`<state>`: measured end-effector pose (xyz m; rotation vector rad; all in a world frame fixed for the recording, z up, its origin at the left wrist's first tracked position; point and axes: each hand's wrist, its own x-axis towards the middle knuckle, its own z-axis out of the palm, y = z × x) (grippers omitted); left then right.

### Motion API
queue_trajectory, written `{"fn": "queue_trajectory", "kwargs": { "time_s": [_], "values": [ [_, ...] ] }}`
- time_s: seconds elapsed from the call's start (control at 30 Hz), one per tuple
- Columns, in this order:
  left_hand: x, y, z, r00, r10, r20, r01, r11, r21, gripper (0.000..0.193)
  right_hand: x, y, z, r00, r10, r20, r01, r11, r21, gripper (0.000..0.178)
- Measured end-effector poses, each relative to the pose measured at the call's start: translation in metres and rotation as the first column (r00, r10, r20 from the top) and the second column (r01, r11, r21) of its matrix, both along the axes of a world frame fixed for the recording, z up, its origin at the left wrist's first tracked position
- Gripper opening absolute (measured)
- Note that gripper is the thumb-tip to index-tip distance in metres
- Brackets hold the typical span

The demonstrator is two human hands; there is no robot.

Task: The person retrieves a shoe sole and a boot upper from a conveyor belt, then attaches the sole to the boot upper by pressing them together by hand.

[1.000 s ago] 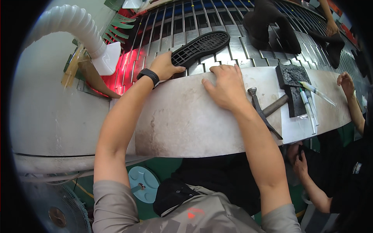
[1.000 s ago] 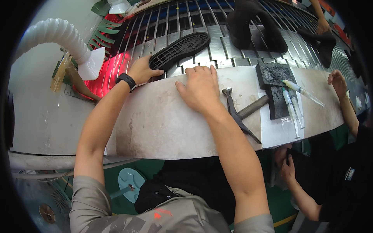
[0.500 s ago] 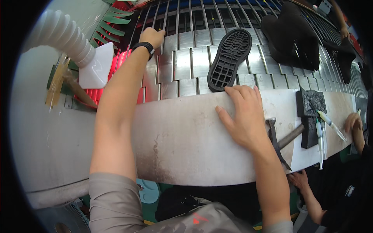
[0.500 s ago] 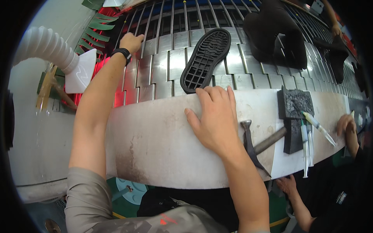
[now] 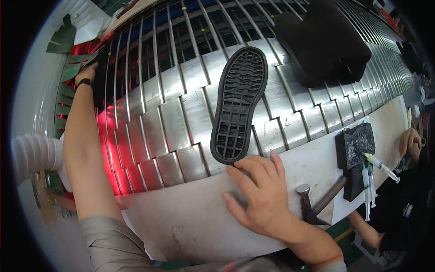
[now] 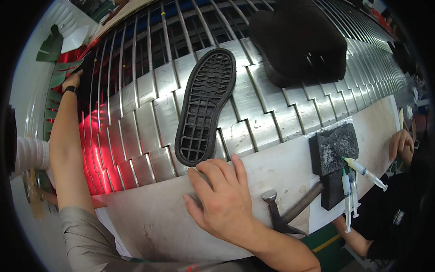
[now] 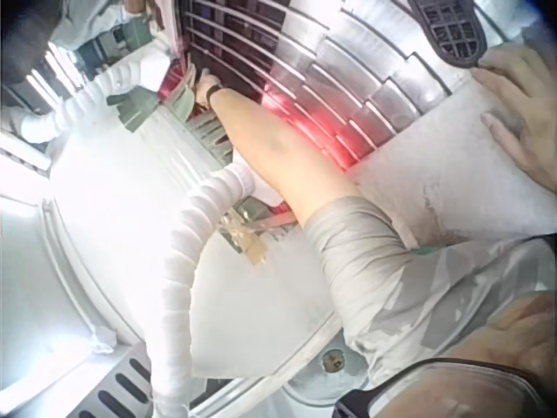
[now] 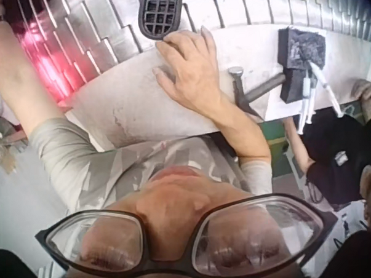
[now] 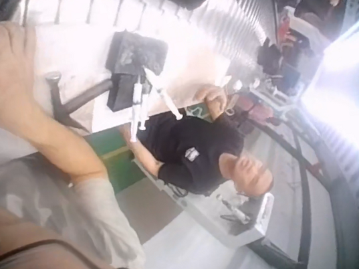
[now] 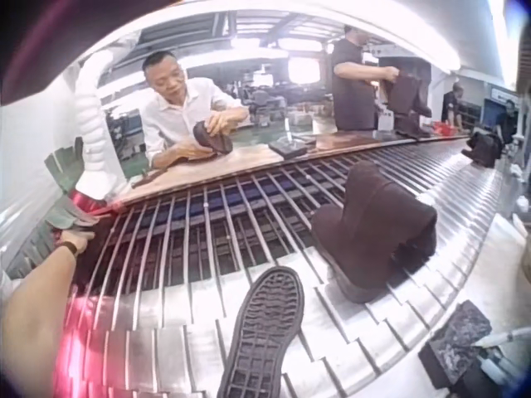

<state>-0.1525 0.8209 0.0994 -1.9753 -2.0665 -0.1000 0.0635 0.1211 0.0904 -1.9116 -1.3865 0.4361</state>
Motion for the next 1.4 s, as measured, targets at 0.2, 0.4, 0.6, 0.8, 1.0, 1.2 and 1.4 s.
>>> {"fn": "queue_trajectory", "kwargs": {
  "time_s": [0.2, 0.4, 0.6, 0.8, 1.0, 1.2, 1.4],
  "values": [
    [0.045, -0.089, -0.022, 0.991, -0.127, -0.031, 0.128, 0.991, 0.042, 0.069, -0.003, 0.004, -0.003, 0.999, -0.031, 0.02, 0.031, 0.999, 0.006, 0.051],
    [0.066, -0.177, 0.005, 0.902, -0.432, 0.016, 0.408, 0.863, 0.298, 0.074, -0.008, 0.002, -0.001, 0.999, -0.046, 0.011, 0.045, 0.994, 0.101, 0.043],
    [0.1, -0.283, 0.035, 0.678, -0.735, 0.021, 0.673, 0.632, 0.384, 0.075, -0.008, -0.001, -0.011, 0.998, -0.062, 0.01, 0.059, 0.978, 0.202, 0.035],
    [0.142, -0.411, 0.068, 0.482, -0.875, 0.045, 0.771, 0.449, 0.451, 0.075, -0.011, -0.004, -0.016, 0.995, -0.091, 0.032, 0.081, 0.966, 0.245, 0.042],
    [0.193, -0.522, 0.056, 0.316, -0.949, 0.016, 0.881, 0.3, 0.366, 0.07, -0.008, -0.011, -0.013, 0.997, -0.064, 0.031, 0.058, 0.985, 0.163, 0.041],
    [0.2, -0.572, 0.031, 0.288, -0.958, 0.017, 0.956, 0.288, 0.049, 0.076, -0.012, -0.01, -0.016, 0.996, -0.067, 0.062, 0.056, 0.985, 0.163, 0.04],
    [0.13, -0.589, 0.038, 0.212, -0.895, 0.393, 0.915, 0.323, 0.243, 0.044, -0.021, -0.005, -0.018, 0.979, -0.121, 0.166, 0.074, 0.96, 0.269, 0.039]
  ]
}}
